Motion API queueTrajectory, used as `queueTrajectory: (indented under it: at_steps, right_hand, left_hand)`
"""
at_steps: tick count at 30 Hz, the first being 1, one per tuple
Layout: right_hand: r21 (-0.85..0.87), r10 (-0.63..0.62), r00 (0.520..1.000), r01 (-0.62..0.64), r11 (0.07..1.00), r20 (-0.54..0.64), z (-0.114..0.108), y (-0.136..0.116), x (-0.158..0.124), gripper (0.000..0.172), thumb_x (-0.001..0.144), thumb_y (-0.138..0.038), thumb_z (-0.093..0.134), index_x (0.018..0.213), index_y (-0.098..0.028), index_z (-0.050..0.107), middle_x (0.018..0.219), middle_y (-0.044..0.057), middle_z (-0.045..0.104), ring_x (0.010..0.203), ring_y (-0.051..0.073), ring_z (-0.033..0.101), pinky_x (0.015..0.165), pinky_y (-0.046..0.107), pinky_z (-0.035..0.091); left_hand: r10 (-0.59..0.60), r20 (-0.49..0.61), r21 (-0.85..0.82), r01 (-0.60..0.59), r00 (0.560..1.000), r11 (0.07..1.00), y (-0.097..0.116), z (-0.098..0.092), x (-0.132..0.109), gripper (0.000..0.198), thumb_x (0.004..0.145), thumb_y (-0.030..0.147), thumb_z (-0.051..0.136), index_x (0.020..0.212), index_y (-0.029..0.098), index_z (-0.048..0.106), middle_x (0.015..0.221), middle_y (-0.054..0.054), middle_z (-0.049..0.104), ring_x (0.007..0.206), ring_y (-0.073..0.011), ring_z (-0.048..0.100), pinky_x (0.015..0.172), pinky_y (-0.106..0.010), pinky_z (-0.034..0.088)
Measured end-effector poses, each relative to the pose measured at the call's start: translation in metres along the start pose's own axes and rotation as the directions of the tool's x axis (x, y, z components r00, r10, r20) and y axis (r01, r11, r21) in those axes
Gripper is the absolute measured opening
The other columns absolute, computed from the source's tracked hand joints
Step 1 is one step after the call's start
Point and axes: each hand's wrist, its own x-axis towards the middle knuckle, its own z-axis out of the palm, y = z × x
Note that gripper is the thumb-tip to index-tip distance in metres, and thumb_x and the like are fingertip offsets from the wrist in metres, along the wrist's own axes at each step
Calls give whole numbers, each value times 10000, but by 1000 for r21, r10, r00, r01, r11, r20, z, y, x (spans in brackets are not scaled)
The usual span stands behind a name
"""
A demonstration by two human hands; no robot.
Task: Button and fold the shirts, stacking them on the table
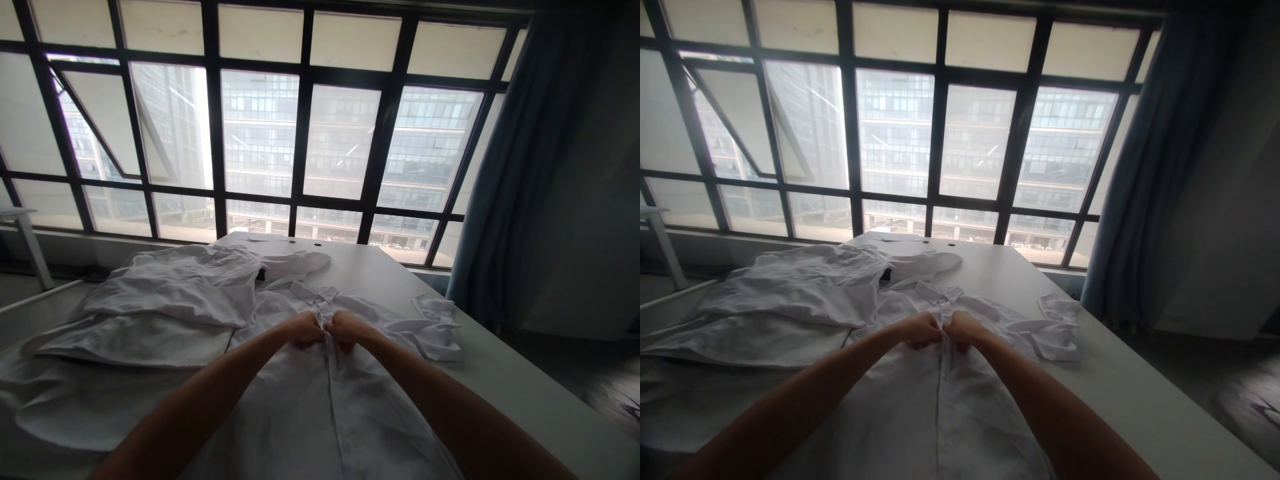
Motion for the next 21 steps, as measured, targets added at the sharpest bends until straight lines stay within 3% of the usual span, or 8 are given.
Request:
queueTrajectory:
  at_steps: [5, 11, 15, 21]
  right_hand:
    - [-188, 8, 1000, -4, 982, 23, 4, -13, 7, 537, 1079, -387, 566, 609, -128, 580, 516, 89, 544, 453, 210, 561, 521, 296, 506]
    - [-208, 39, 999, -44, 977, -26, 6, -22, 7, 378, 1000, -226, 624, 644, -105, 655, 510, 99, 542, 549, 258, 614, 653, 343, 560]
    - [-76, 62, 998, -64, 995, -26, -1, -18, 5, 270, 965, -166, 619, 711, -85, 667, 519, 75, 551, 517, 225, 604, 557, 262, 522]
    - [330, 7, 999, -19, 944, 37, -10, 0, -1, 279, 989, -114, 473, 729, -115, 572, 614, 53, 614, 508, 136, 582, 446, 141, 396]
  left_hand:
    - [-10, 13, -54, 11, 1000, 998, -2, -4, -4, 248, 816, 112, 566, 573, 156, 543, 465, 4, 469, 416, -102, 419, 439, -234, 327]
    - [-39, -18, -135, 37, 999, 990, -11, -5, 0, 306, 864, 140, 529, 558, 144, 547, 495, -27, 518, 414, -109, 468, 427, -228, 319]
    - [-38, -18, -164, 34, 999, 986, -14, -4, 2, 266, 850, 162, 560, 586, 133, 573, 517, -14, 536, 402, -96, 459, 414, -212, 317]
    - [-3, 36, -287, 13, 999, 958, -8, 0, 5, 240, 819, 256, 634, 619, 149, 556, 509, 25, 503, 391, -88, 458, 390, -187, 305]
